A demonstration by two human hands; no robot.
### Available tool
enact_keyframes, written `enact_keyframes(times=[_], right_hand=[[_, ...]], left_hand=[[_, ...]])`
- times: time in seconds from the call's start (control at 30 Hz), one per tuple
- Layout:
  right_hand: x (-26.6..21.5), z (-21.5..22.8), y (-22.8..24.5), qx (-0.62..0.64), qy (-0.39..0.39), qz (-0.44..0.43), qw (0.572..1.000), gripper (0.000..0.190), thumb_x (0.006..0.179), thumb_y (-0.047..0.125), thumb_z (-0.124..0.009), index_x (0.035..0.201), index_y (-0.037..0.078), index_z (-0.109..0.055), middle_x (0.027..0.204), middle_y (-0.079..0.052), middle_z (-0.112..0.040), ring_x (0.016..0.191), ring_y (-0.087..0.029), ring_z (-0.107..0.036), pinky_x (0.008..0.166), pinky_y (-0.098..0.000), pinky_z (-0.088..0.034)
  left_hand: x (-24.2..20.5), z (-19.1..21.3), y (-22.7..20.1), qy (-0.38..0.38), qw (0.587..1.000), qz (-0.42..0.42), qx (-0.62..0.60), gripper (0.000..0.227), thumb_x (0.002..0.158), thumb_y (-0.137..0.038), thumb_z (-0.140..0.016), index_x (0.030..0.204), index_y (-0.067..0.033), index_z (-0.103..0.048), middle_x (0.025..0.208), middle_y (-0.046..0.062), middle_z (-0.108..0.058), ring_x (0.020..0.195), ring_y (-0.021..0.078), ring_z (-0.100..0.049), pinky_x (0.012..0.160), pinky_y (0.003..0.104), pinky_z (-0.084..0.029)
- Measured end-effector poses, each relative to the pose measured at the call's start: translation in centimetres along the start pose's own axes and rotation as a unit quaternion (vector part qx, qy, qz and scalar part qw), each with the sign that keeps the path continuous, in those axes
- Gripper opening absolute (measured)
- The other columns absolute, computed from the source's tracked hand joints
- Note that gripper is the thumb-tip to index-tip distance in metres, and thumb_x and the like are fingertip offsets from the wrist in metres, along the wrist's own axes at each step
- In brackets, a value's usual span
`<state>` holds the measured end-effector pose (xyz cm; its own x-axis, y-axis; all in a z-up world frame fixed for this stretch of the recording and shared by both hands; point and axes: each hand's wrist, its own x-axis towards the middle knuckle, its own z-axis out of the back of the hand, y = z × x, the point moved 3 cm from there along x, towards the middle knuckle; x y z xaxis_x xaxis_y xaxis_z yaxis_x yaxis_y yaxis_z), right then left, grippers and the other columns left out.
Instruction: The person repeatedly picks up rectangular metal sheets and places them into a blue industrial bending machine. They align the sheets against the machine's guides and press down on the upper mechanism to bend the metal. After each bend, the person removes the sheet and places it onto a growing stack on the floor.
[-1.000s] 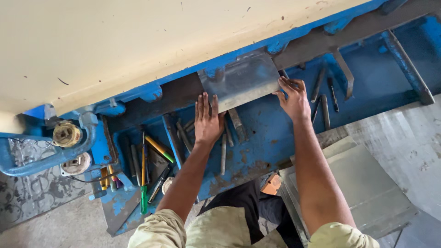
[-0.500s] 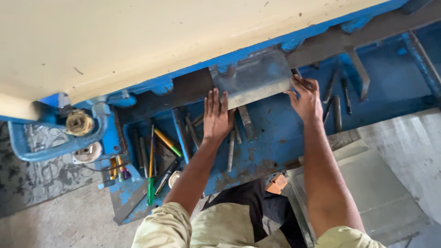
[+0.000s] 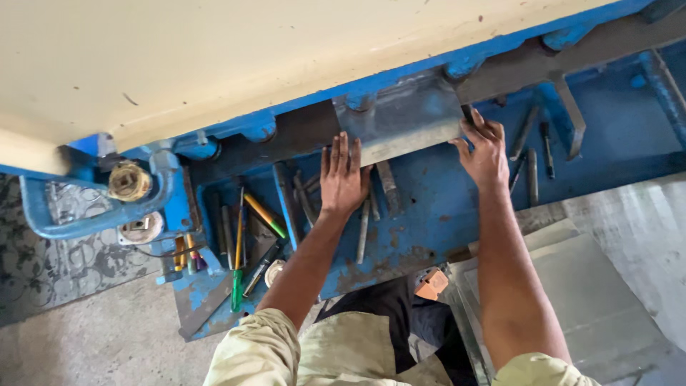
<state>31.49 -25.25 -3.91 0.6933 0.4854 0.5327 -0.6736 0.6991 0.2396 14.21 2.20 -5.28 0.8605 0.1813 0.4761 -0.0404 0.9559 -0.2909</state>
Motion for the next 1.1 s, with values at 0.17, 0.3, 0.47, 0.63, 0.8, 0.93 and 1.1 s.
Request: enact_keyframes(times=[0.17, 0.3, 0.47, 0.63, 0.8, 0.93, 1.1], right_hand=[[0.1, -0.2, -0.1, 0.019, -0.001, -0.013, 1.000, 0.045, 0.082, 0.015, -0.089, 0.123, 0.002, -0.076, 0.145, -0.022, -0.063, 0.112, -0.039, -0.061, 0.099, -0.0453, -0.053], [0.1, 0.0, -0.1, 0.028, 0.006, -0.028, 0.999, 0.046, 0.083, 0.016, -0.089, 0.125, 0.003, -0.076, 0.149, -0.024, -0.059, 0.112, -0.038, -0.061, 0.099, -0.0441, -0.054], [0.1, 0.2, 0.1, 0.025, 0.009, -0.030, 0.999, 0.049, 0.082, 0.019, -0.090, 0.126, 0.004, -0.076, 0.150, -0.024, -0.058, 0.115, -0.039, -0.061, 0.101, -0.0445, -0.054], [0.1, 0.2, 0.1, 0.031, 0.005, -0.036, 0.999, 0.048, 0.082, 0.017, -0.090, 0.126, 0.004, -0.075, 0.149, -0.024, -0.059, 0.115, -0.039, -0.061, 0.101, -0.0442, -0.054], [0.0, 0.0, -0.1, 0.020, 0.003, -0.030, 0.999, 0.046, 0.083, 0.014, -0.089, 0.125, 0.004, -0.076, 0.144, -0.021, -0.064, 0.114, -0.037, -0.060, 0.101, -0.0445, -0.053], [-0.3, 0.2, 0.1, 0.027, 0.000, -0.010, 1.000, 0.046, 0.084, 0.014, -0.088, 0.126, 0.004, -0.074, 0.136, -0.010, -0.070, 0.123, -0.033, -0.062, 0.107, -0.0421, -0.053], [-1.3, 1.0, 0.8, 0.069, -0.031, -0.028, 0.997, 0.051, 0.083, 0.017, -0.086, 0.129, 0.003, -0.069, 0.129, -0.016, -0.070, 0.122, -0.034, -0.062, 0.103, -0.0426, -0.052]], left_hand=[[0.0, -0.2, 0.1, -0.005, 1.000, 0.005, -0.011, 0.058, 0.103, -0.035, -0.062, 0.150, -0.0033, -0.051, 0.163, 0.024, -0.037, 0.150, 0.0420, -0.039, 0.122, 0.061, -0.031], [0.1, -0.2, -0.1, 0.005, 1.000, 0.002, -0.002, 0.059, 0.103, -0.035, -0.062, 0.151, -0.0023, -0.050, 0.162, 0.024, -0.038, 0.149, 0.0418, -0.039, 0.122, 0.061, -0.030], [0.0, -0.2, -0.2, 0.002, 1.000, -0.001, 0.003, 0.061, 0.102, -0.034, -0.063, 0.153, -0.0031, -0.048, 0.163, 0.024, -0.038, 0.150, 0.0409, -0.040, 0.122, 0.060, -0.030], [0.2, 0.3, -0.3, 0.001, 1.000, -0.003, -0.003, 0.061, 0.101, -0.033, -0.064, 0.152, -0.0021, -0.048, 0.161, 0.025, -0.040, 0.148, 0.0415, -0.041, 0.121, 0.061, -0.031], [0.0, -0.4, 0.1, -0.016, 1.000, -0.008, -0.008, 0.057, 0.102, -0.029, -0.064, 0.150, -0.0028, -0.050, 0.158, 0.022, -0.044, 0.146, 0.0397, -0.044, 0.119, 0.059, -0.033], [-0.4, -1.6, 1.0, 0.000, 0.998, -0.023, 0.062, 0.055, 0.097, -0.009, -0.061, 0.151, -0.0072, -0.053, 0.160, 0.018, -0.045, 0.148, 0.0339, -0.046, 0.122, 0.055, -0.035], [-0.9, -0.1, 0.5, 0.006, 0.999, -0.031, 0.029, 0.060, 0.088, -0.002, -0.061, 0.148, -0.0070, -0.057, 0.157, 0.020, -0.050, 0.142, 0.0326, -0.049, 0.120, 0.055, -0.036]])
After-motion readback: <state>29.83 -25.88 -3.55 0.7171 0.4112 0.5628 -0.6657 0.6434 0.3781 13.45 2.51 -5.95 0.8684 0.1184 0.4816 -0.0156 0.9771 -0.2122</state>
